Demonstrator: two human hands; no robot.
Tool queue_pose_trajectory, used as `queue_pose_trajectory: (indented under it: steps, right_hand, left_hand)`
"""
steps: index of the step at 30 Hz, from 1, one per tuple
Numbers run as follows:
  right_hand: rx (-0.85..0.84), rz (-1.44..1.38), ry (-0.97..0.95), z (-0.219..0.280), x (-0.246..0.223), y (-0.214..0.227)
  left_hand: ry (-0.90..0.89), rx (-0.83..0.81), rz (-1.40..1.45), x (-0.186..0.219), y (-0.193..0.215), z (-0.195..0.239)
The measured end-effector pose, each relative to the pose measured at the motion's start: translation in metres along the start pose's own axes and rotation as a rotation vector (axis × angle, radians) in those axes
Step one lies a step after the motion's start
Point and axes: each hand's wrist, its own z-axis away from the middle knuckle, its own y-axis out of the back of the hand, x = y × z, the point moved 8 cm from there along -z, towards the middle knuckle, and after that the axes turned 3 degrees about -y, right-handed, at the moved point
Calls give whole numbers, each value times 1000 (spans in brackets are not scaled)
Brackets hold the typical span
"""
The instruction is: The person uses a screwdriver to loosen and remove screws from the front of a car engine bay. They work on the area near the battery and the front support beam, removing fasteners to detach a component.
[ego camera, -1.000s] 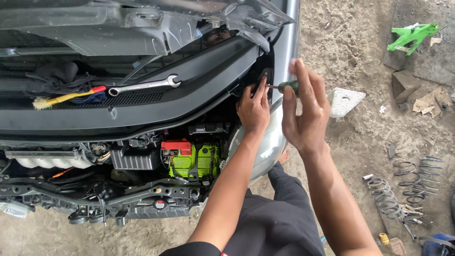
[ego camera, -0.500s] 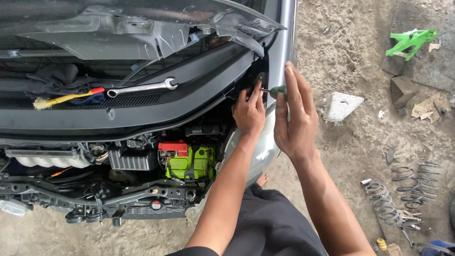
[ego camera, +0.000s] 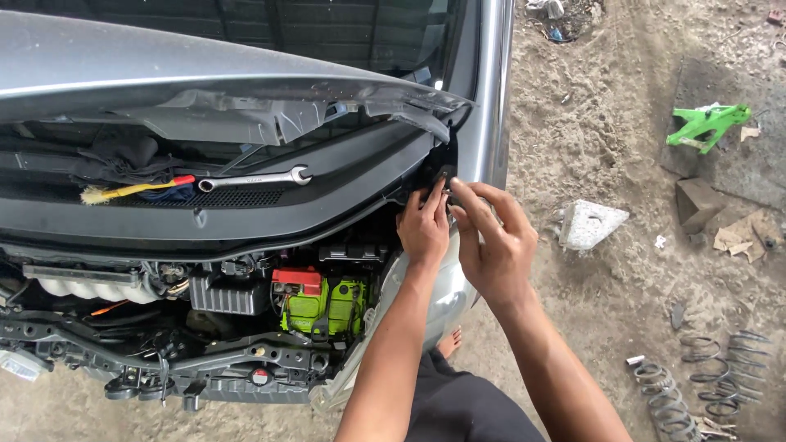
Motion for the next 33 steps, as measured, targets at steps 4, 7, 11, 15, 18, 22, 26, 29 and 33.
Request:
queue_pose_trajectory:
  steps: [4,7,11,15,18,22,26,29,33]
  right_hand:
    - [25,40,12,-12,6,4]
    - [36,-66,-22,-26,2,9]
    - [45,-51,-13,-20,15,9]
    - [70,-59,1,-21,16,10]
    - [64,-132,15,-34,5,10]
    - [26,-84,12,-23,10,4]
    - [117,-7,-38,-14,10,8]
    - [127,-21,-7,-28,-2,14]
    - [105,-62,15,-22,1,15]
  left_hand:
    - [-14,16,-28,2,1,-1]
    - [-42,30,-20,4,3,-3]
    - [-69,49,-47,6,2,-3]
    - [-78,63,-29,8,7,-4]
    - [-96,64,-14,12,10,-9]
    - [-100,59,-5,11,6,-7]
    - [-82,43,17,5,5,-2]
    - [-80,46,26,6,4,-8]
    - [-70,25,35,5,4,-4]
